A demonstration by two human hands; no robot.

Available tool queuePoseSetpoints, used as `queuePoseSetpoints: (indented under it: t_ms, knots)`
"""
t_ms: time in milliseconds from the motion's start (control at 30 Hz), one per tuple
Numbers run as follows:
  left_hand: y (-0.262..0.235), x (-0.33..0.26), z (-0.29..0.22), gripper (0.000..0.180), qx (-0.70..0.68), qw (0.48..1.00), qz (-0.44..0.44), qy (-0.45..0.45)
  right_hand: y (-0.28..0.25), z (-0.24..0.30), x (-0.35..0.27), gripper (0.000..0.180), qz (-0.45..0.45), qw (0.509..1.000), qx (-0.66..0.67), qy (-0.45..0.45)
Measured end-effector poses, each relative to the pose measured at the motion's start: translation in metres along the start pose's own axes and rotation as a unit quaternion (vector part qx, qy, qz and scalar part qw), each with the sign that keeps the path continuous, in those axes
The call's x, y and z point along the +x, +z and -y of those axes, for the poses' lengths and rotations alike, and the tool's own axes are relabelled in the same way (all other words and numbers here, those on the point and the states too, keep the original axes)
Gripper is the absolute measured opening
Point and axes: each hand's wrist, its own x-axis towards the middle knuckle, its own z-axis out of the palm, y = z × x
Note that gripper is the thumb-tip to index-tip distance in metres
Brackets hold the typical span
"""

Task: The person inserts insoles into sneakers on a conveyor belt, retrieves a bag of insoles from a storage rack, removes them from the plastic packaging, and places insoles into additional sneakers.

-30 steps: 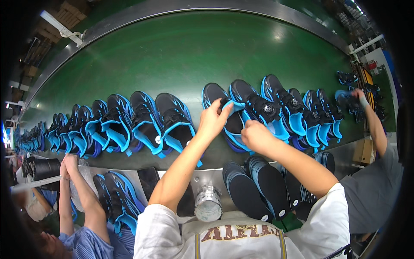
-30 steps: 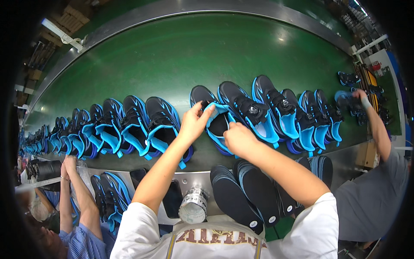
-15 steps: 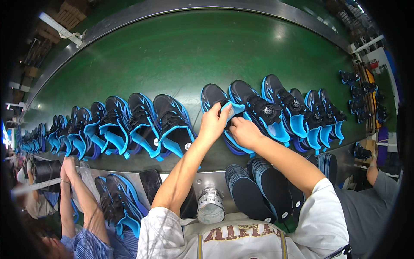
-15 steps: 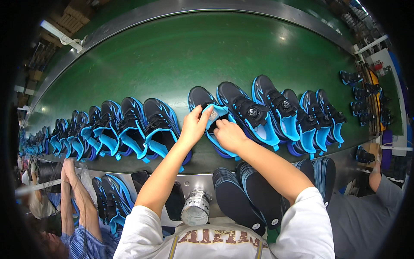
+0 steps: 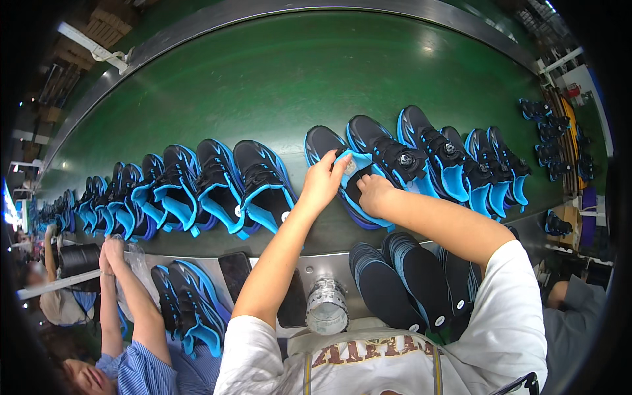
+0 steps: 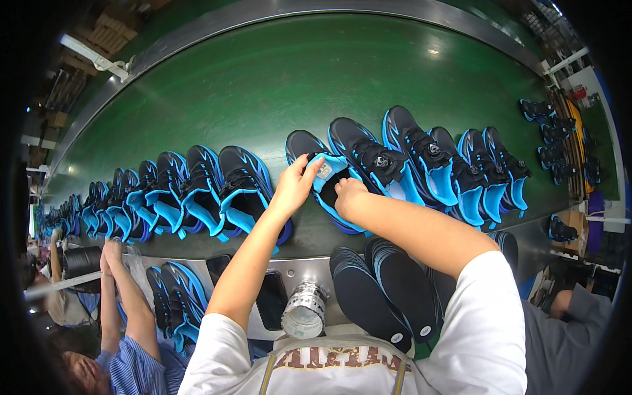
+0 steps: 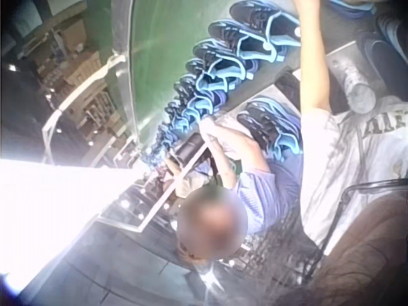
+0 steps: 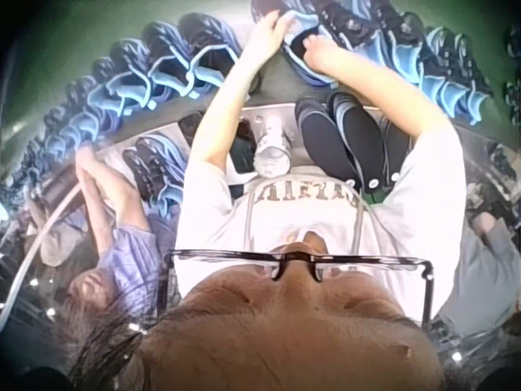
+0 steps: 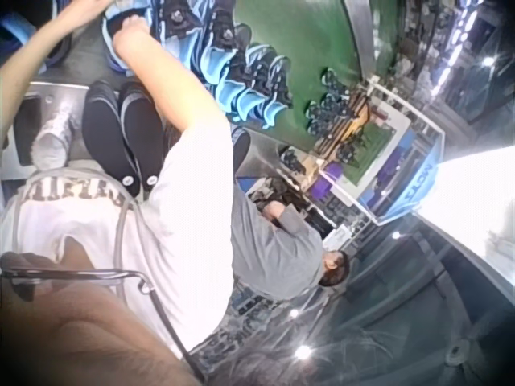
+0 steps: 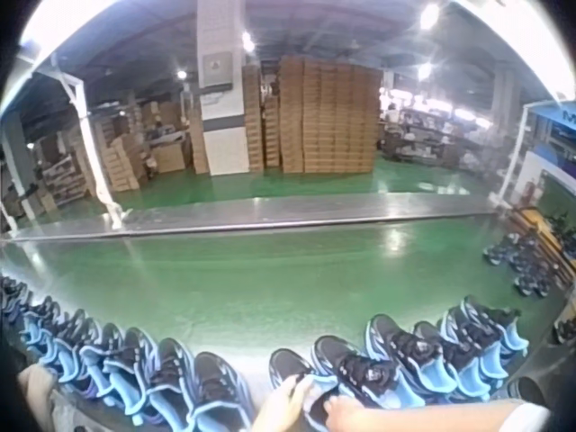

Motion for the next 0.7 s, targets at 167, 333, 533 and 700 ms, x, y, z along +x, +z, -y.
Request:
queuePoseSetpoints:
  t_ms: [167, 333, 533, 700]
  knots:
    - [0.004, 0.002, -0.008, 0.027, 0.098, 0.987, -0.103, 0.073, -0.008, -0.001, 0.004, 0.031, 0.021, 0.998, -0.018, -0.06]
    - [0.006, 0.003, -0.006, 0.025, 0.245, 0.941, -0.086, 0.215, -0.014, -0.003, -0.032, 0.047, 0.061, 0.978, 0.183, -0.076]
    - [0.017, 0.004, -0.02, 0.035, 0.486, 0.849, -0.005, 0.206, 0.007, 0.007, -0.032, 0.058, -0.016, 0.966, 0.256, -0.021]
    - [0.011, -0.009, -0.031, 0.025, 0.475, 0.858, 0.031, 0.194, 0.063, 0.037, -0.081, 0.026, -0.474, 0.818, 0.313, 0.089]
